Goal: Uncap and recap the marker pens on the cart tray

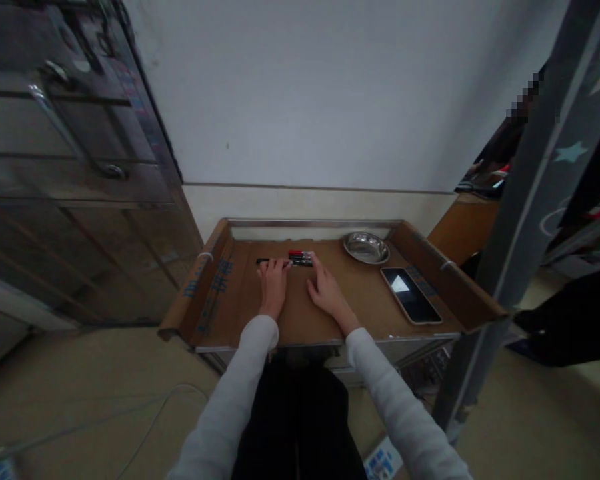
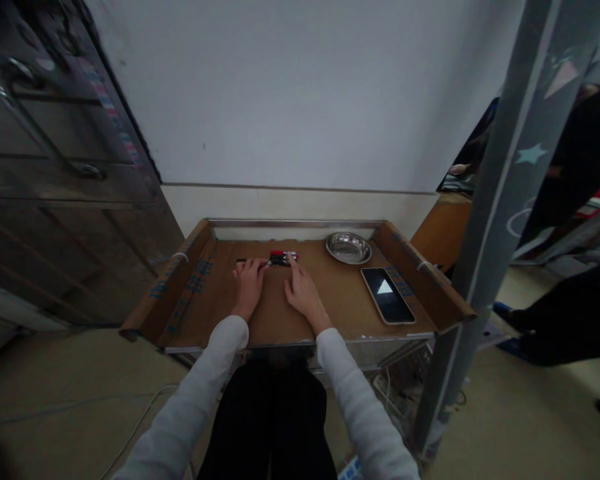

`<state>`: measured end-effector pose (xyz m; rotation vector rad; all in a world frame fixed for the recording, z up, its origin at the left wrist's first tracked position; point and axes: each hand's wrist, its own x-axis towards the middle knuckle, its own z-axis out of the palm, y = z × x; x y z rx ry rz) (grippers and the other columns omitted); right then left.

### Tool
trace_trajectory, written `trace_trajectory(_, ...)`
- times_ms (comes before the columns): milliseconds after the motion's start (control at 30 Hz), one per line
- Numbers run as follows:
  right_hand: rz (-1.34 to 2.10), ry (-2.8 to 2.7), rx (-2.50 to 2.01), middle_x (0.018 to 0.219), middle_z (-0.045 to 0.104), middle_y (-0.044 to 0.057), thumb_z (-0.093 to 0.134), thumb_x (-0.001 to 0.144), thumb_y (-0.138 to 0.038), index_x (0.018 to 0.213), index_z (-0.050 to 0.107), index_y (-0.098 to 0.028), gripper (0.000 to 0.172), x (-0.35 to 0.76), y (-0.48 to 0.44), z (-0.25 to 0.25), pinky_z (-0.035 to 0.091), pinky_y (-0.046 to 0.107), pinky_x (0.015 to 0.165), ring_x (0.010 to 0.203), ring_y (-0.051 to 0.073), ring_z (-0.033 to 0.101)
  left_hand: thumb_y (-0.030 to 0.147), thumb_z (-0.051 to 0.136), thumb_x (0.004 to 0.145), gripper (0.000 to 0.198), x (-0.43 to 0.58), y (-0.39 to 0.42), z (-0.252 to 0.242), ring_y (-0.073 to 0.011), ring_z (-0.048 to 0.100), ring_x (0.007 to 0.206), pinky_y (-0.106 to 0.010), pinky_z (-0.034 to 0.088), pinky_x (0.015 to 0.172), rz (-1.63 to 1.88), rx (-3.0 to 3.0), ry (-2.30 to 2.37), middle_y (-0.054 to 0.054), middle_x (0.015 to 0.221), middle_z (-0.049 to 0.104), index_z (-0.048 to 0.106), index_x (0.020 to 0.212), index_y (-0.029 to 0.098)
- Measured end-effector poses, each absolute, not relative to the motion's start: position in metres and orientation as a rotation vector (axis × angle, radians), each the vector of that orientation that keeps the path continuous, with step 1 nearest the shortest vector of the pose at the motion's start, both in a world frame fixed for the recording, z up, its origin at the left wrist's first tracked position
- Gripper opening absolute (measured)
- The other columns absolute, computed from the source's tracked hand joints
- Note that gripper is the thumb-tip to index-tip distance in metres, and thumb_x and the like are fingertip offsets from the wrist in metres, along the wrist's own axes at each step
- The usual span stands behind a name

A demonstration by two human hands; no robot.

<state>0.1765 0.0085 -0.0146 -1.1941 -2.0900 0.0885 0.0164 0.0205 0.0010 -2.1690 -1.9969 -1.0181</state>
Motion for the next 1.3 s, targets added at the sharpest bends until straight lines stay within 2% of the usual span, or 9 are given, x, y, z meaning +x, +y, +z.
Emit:
trace_trajectory(133,-0.063,-2.017,-1.405,0.13,0.049,0.014,0.035,0.085,-0.012,0.123,0.05,-0.014,0.041,0.181,0.019,-0.015,0.036,0.044,0.101,0.119,0.025,0.043,0.025,0.042,0.09,0.024,0.009,0.029,-0.008,-0.0281,0.047,0.095,-0.04,0.039,0.08,-0.965,-1.986,-2.202,-0.012,0.102,0.057,0.062,0.101,0.019)
trace_trajectory(233,-0.159,-2.005,-1.509,0.116,0.056,0.013,0.037,0.086,-0.014,0.11,0.059,-0.015,0.033,0.182,0.024,-0.014,0.039,0.04,0.095,0.107,0.025,0.048,0.013,0.036,0.089,0.027,0.009,0.037,-0.014,-0.0258,0.049,0.093,-0.039,0.041,0.083,-0.987,-2.003,-2.147,-0.014,0.101,0.056,0.06,0.102,0.014)
trace_trajectory(367,-0.233,-2.027,-1.566,0.108,0.057,0.011,0.04,0.087,-0.016,0.107,0.06,-0.018,0.028,0.179,0.026,-0.012,0.04,0.037,0.089,0.1,0.023,0.049,0.004,0.034,0.085,0.03,0.014,0.041,-0.015,-0.0241,0.05,0.094,-0.039,0.041,0.086,-1.016,-2.073,-1.987,-0.014,0.102,0.054,0.057,0.103,0.011)
trace_trajectory(567,-0.262,-2.05,-1.607,0.099,0.057,0.011,0.044,0.087,-0.022,0.098,0.058,-0.016,0.019,0.178,0.028,-0.013,0.038,0.034,0.084,0.094,0.023,0.049,0.015,0.045,0.086,0.018,0.021,0.039,-0.013,-0.0234,0.051,0.096,-0.037,0.04,0.091,-0.904,-2.396,-1.697,-0.011,0.101,0.056,0.056,0.101,0.015)
trace_trajectory(900,-0.23,-2.043,-1.697,0.097,0.059,0.01,0.043,0.09,-0.025,0.095,0.06,-0.017,0.02,0.175,0.035,-0.012,0.035,0.033,0.081,0.093,0.023,0.05,0.019,0.05,0.086,0.01,0.024,0.048,-0.016,-0.0211,0.052,0.092,-0.036,0.042,0.087,-0.922,-2.436,-1.692,-0.009,0.095,0.057,0.053,0.095,0.014)
trace_trajectory(1300,-0.049,-2.148,-1.511,0.1,0.063,0.009,0.044,0.09,-0.019,0.094,0.062,-0.018,0.019,0.169,0.04,-0.008,0.038,0.033,0.085,0.095,0.021,0.054,0.014,0.048,0.087,0.007,0.027,0.058,-0.023,-0.0184,0.053,0.093,-0.034,0.043,0.087,-1.068,-2.626,-1.651,-0.006,0.093,0.056,0.054,0.086,0.016)
